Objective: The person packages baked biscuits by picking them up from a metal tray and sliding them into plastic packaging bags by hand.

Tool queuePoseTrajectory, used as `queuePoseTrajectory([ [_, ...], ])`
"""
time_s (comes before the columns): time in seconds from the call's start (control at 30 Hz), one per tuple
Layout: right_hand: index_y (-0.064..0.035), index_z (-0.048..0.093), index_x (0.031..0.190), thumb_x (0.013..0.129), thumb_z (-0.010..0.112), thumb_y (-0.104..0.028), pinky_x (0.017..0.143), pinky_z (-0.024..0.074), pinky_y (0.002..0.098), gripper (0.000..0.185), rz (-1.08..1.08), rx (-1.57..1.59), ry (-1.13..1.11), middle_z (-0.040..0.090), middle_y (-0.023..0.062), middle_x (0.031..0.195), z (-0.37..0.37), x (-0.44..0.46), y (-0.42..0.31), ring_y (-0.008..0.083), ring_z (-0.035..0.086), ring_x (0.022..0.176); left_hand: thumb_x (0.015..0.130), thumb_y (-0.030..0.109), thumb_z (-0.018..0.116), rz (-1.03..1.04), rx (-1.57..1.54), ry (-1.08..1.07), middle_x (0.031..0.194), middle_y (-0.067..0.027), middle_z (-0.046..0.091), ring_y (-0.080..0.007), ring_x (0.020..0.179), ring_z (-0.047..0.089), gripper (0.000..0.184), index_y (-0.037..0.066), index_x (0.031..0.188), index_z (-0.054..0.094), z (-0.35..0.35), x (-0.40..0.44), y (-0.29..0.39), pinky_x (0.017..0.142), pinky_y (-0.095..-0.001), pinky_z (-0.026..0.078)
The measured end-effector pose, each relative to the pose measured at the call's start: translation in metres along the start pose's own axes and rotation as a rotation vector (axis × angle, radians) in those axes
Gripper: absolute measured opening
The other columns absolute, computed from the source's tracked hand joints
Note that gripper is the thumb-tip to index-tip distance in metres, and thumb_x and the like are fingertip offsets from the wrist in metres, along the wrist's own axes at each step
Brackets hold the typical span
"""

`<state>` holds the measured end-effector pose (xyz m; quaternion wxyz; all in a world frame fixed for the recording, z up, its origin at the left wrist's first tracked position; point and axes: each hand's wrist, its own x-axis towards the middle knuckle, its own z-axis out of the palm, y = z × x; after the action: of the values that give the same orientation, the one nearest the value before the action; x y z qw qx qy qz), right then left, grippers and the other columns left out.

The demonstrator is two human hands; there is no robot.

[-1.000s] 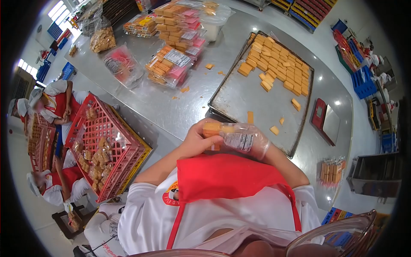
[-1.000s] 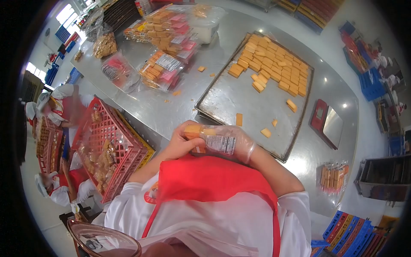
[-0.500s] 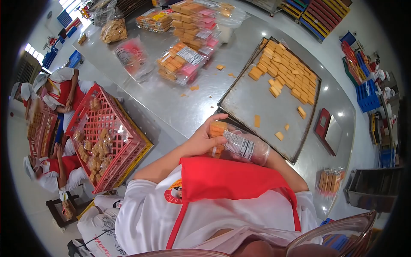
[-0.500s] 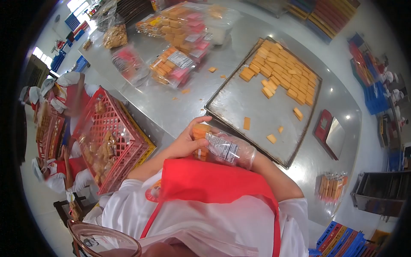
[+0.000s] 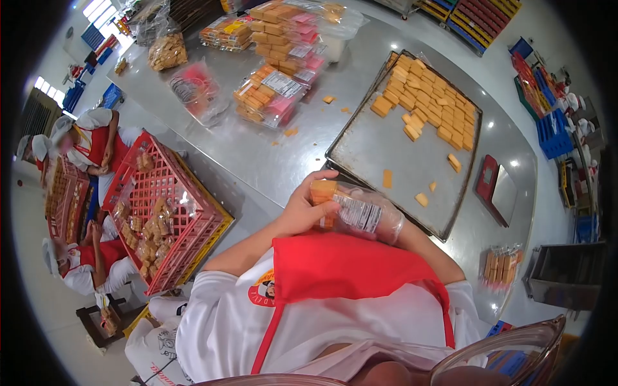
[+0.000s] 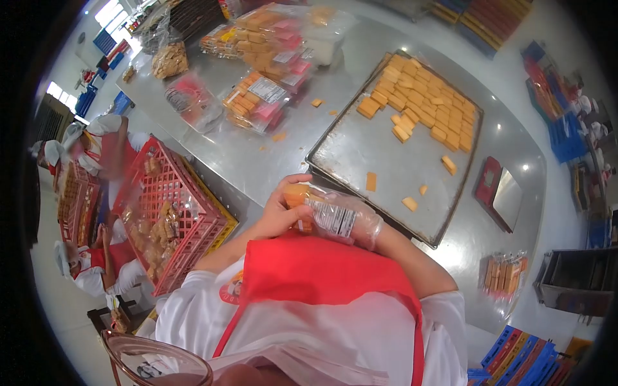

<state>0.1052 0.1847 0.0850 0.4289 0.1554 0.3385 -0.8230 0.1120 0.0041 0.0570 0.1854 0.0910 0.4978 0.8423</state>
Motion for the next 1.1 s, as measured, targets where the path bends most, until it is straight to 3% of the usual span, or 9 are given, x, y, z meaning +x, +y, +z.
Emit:
queuePoseTrajectory([
  [0.07,-0.0009,0.051,0.108,0.083,0.050,-0.021,0.067,0.0512,0.0311,0.032,0.011,-0.046,0.002,0.058,0.0107,0.092,-0.008,0.008,-0.002,0.0187,0.059,0.080,0.073,0.004,0.065,0.003,0.065,0.074,0.095,-0.0043,0.056,-0.0113,0.088,0.054,0.047,0.005,0.113,0.041,-0.002,0.000,-0.006,0.076,-0.0257,0.045],
  [0.17,-0.0028,0.053,0.107,0.084,0.051,-0.023,0.068,0.0517,0.0319,0.031,-0.171,-0.264,0.073,0.057,0.0114,0.099,-0.015,0.006,-0.005,0.0207,0.060,0.080,0.075,0.004,0.064,0.022,0.130,0.172,0.094,-0.0045,0.057,-0.0104,0.085,0.054,0.036,0.004,0.106,0.045,-0.003,0.002,-0.007,0.074,-0.0260,0.046],
  [0.27,-0.0049,0.057,0.103,0.082,0.055,-0.023,0.068,0.0501,0.0307,0.028,-0.489,-0.499,0.139,0.059,0.0092,0.097,-0.008,-0.003,0.004,0.0205,0.060,0.082,0.076,0.005,0.064,0.009,0.156,0.222,0.094,-0.0050,0.057,-0.0106,0.085,0.054,0.033,0.003,0.103,0.046,-0.006,0.003,-0.006,0.074,-0.0260,0.047],
  [0.37,-0.0093,0.057,0.106,0.080,0.059,-0.021,0.072,0.0477,0.0288,0.029,-0.831,-1.333,0.132,0.060,0.0073,0.097,-0.014,-0.006,0.004,0.0200,0.060,0.083,0.077,0.006,0.063,0.014,0.092,0.198,0.096,-0.0060,0.056,-0.0111,0.088,0.054,0.037,0.003,0.107,0.043,-0.008,0.006,-0.012,0.076,-0.0258,0.046],
  [0.57,-0.0126,0.056,0.110,0.079,0.060,-0.021,0.076,0.0444,0.0273,0.032,-0.493,-1.373,0.176,0.058,0.0087,0.102,-0.008,-0.013,-0.005,0.0203,0.057,0.088,0.079,0.008,0.060,0.058,0.096,0.147,0.100,-0.0068,0.053,-0.0127,0.092,0.051,0.051,0.007,0.120,0.030,0.000,0.006,-0.014,0.080,-0.0268,0.043],
  [0.67,-0.0135,0.053,0.114,0.079,0.059,-0.021,0.076,0.0443,0.0285,0.036,-0.731,-1.233,0.071,0.058,0.0103,0.101,-0.007,-0.009,0.004,0.0223,0.057,0.087,0.079,0.007,0.060,0.033,0.120,0.166,0.101,-0.0073,0.052,-0.0136,0.093,0.050,0.052,0.008,0.121,0.029,-0.003,0.006,-0.011,0.081,-0.0274,0.043],
  [0.77,-0.0145,0.049,0.118,0.080,0.058,-0.019,0.076,0.0449,0.0299,0.039,-0.528,-1.439,0.076,0.057,0.0115,0.102,0.004,-0.015,-0.006,0.0253,0.057,0.086,0.079,0.006,0.060,0.002,0.122,0.180,0.101,-0.0064,0.053,-0.0131,0.092,0.051,0.054,0.009,0.122,0.029,0.000,0.004,-0.009,0.080,-0.0272,0.043],
  [0.97,-0.0139,0.048,0.117,0.081,0.056,-0.022,0.075,0.0450,0.0341,0.038,-0.744,-1.590,0.050,0.057,0.0120,0.100,0.000,-0.015,-0.004,0.0279,0.057,0.088,0.077,0.006,0.062,0.029,0.189,0.162,0.099,-0.0064,0.054,-0.0135,0.091,0.052,0.059,0.011,0.125,0.027,0.000,0.006,-0.002,0.079,-0.0276,0.044],
  [1.1,-0.0127,0.049,0.115,0.081,0.055,-0.023,0.075,0.0449,0.0352,0.036,-0.676,-1.662,0.052,0.058,0.0120,0.099,-0.004,-0.013,-0.009,0.0280,0.057,0.087,0.077,0.006,0.062,0.062,0.196,0.093,0.098,-0.0071,0.054,-0.0136,0.090,0.052,0.062,0.012,0.126,0.025,-0.005,0.007,-0.002,0.079,-0.0275,0.044],
])
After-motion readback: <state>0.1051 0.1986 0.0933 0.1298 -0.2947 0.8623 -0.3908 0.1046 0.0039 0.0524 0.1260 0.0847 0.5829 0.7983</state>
